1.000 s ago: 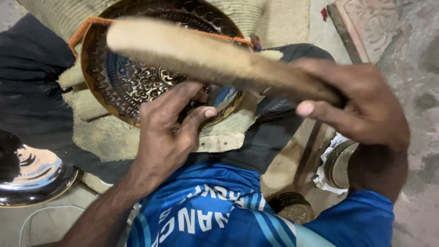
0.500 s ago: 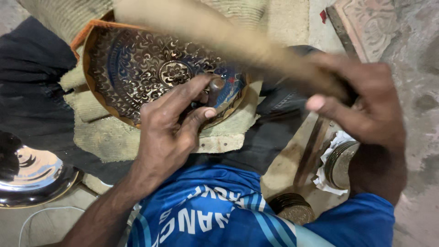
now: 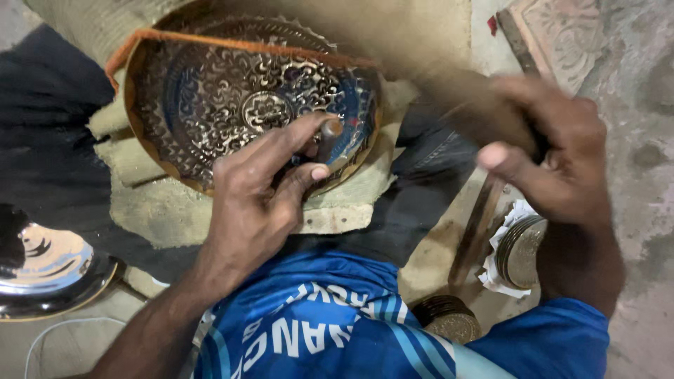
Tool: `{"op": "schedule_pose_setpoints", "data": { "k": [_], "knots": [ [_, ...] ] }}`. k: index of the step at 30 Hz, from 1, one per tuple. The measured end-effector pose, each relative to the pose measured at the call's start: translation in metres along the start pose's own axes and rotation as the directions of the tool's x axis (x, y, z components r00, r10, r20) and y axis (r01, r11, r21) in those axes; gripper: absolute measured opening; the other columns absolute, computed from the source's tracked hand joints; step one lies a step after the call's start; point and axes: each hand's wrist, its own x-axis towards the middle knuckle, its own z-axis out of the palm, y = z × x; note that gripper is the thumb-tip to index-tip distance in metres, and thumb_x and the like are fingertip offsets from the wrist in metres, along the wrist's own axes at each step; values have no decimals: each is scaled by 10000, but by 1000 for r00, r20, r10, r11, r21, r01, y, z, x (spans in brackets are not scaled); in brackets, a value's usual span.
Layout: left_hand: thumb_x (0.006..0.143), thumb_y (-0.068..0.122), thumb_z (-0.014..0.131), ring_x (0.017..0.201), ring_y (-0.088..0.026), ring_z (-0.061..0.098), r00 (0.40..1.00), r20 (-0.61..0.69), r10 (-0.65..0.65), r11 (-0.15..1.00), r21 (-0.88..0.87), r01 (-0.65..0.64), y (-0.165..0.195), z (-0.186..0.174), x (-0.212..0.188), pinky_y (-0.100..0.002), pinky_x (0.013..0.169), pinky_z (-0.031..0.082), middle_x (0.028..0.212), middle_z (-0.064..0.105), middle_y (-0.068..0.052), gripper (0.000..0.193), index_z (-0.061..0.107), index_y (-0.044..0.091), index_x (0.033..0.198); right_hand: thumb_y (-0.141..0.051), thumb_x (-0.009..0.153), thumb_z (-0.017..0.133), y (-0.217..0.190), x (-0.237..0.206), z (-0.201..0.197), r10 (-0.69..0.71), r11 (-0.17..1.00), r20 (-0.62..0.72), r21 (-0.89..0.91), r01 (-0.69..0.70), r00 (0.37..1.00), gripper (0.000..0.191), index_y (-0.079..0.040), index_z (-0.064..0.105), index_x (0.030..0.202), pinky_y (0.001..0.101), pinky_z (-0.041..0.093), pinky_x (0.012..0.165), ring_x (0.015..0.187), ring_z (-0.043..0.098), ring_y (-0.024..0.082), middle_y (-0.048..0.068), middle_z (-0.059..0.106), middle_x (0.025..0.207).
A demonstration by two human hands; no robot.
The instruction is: The person uses a metal punch and a wooden mallet to emboss a decorative pattern into a brass plate. The plate is held steady on a cushioned surface while the person repeatedly strikes the punch to create raised floral designs.
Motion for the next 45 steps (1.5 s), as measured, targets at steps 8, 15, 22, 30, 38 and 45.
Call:
{"op": "schedule_pose_setpoints", "data": {
  "k": [8, 15, 22, 30, 38, 45],
  "knots": [
    [914, -31, 738, 949, -216, 751, 1000, 13, 26, 1000, -12, -26, 0, 0, 0, -347, 800, 617, 1141, 753, -155, 448, 637, 41, 1344, -307, 991, 659, -18, 18, 4, 24, 993, -8, 119, -23, 1000, 400, -22, 581, 1260, 272, 495, 575, 670, 623, 118, 64, 660, 874],
    [906, -45, 724, 955, -222, 759, 999, 33, 36, 999, -18, -35, -2, -2, -1, -355, 798, 602, 1128, 760, -161, 440, 653, -12, 1339, -299, 1004, 692, -24, 6, 5, 123, 991, -30, 56, -121, 992, 460, 2, 595, 1338, 279, 488, 651, 769, 620, 123, 93, 642, 926],
    [897, 1, 748, 867, -116, 672, 949, -88, -302, 841, -493, 222, 2, -13, -12, -233, 733, 580, 1049, 734, -81, 462, 608, 34, 1336, -311, 849, 803, -15, 17, 23, 152, 983, -83, 120, -142, 985, 567, -10, 605, 1287, 302, 501, 745, 810, 644, 137, 27, 661, 972],
    [951, 40, 813, 984, -140, 725, 990, -136, -46, 998, -48, 40, 6, -29, -14, -251, 912, 603, 1179, 744, -118, 481, 630, 50, 1395, -40, 972, 872, -10, 41, 89, 103, 954, -371, 301, 15, 923, 501, -12, 449, 1239, 238, 566, 862, 981, 656, 94, 83, 621, 1102],
    [952, 33, 781, 1077, -202, 767, 996, 9, 87, 996, 2, -87, 8, -50, 11, -337, 919, 686, 1307, 724, -140, 460, 625, 103, 1379, -17, 925, 836, -25, 21, 120, 247, 903, -338, 421, -89, 908, 500, -15, 464, 1259, 250, 548, 860, 955, 642, 90, 78, 620, 1078],
    [872, -4, 745, 956, -192, 809, 966, 256, -36, 999, -26, 44, 0, -24, 7, -275, 685, 709, 1239, 757, -128, 471, 655, 105, 1322, -98, 895, 908, -11, -7, 101, 182, 951, -404, 305, -55, 896, 550, 3, 568, 1315, 250, 566, 894, 975, 693, 111, 96, 718, 1082]
  ]
}}
